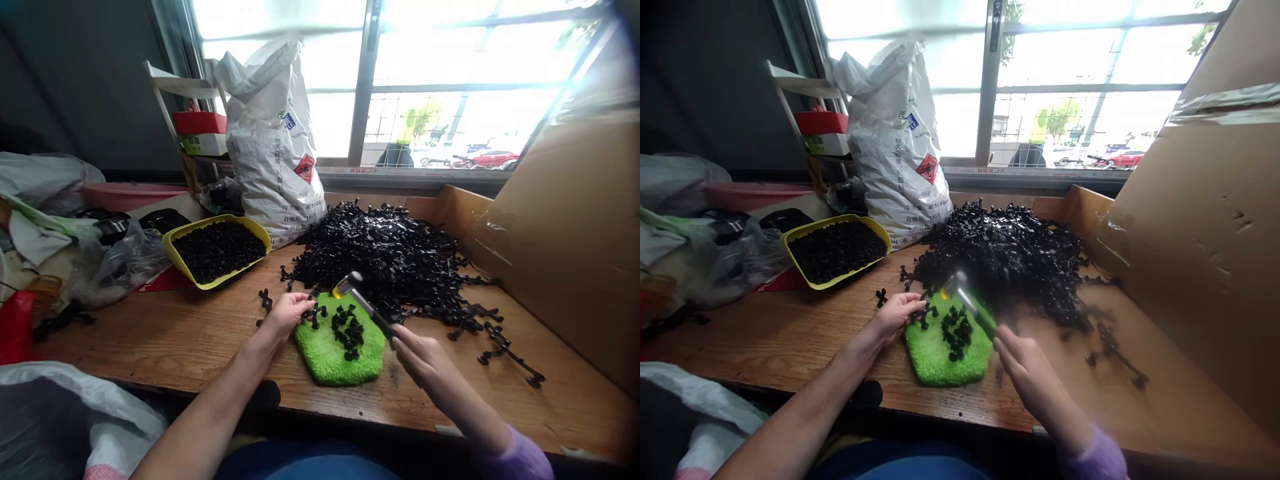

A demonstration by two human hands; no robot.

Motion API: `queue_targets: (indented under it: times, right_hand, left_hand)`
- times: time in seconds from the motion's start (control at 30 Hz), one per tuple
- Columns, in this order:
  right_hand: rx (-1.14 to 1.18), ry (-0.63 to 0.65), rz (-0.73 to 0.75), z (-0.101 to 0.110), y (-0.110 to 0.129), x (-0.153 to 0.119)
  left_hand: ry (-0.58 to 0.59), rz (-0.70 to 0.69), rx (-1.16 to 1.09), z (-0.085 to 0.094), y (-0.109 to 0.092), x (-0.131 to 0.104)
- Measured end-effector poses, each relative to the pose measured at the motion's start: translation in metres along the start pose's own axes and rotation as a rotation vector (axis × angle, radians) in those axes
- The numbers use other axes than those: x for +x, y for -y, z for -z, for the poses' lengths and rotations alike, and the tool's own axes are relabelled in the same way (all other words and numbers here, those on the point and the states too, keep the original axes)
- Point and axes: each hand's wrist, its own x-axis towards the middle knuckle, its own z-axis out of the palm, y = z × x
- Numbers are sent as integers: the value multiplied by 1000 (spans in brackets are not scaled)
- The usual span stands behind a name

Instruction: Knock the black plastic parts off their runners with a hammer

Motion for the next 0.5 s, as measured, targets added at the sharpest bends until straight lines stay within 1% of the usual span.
queue_targets:
  times: [0.07, 0.1, 0.13, 0.2, 0.27, 0.37, 0.4, 0.47, 0.5]
  right_hand:
    - [161, 25, -37, 5, -2, -11]
    - [341, 22, -103, 7, -4, -17]
    - [511, 49, -172, 8, -8, -22]
    - [721, 83, -284, 9, -16, -31]
    - [846, 74, -383, 7, -23, -36]
    - [971, 50, -454, 3, -28, -40]
    - [1007, 44, -463, 2, -28, -41]
    - [1069, 38, -465, 2, -29, -43]
    - [1096, 38, -454, 2, -30, -43]
  left_hand:
    - [-38, -4, 0, 17, -10, -19]
    - [-66, -10, 13, 30, -16, -31]
    - [-93, -18, 34, 45, -23, -45]
    - [-147, -46, 105, 80, -38, -77]
    - [-239, -75, 220, 117, -53, -111]
    - [-473, -69, 409, 168, -72, -161]
    - [-546, -46, 464, 183, -76, -177]
    - [-624, 44, 584, 211, -79, -209]
    - [-662, 76, 664, 223, -78, -224]
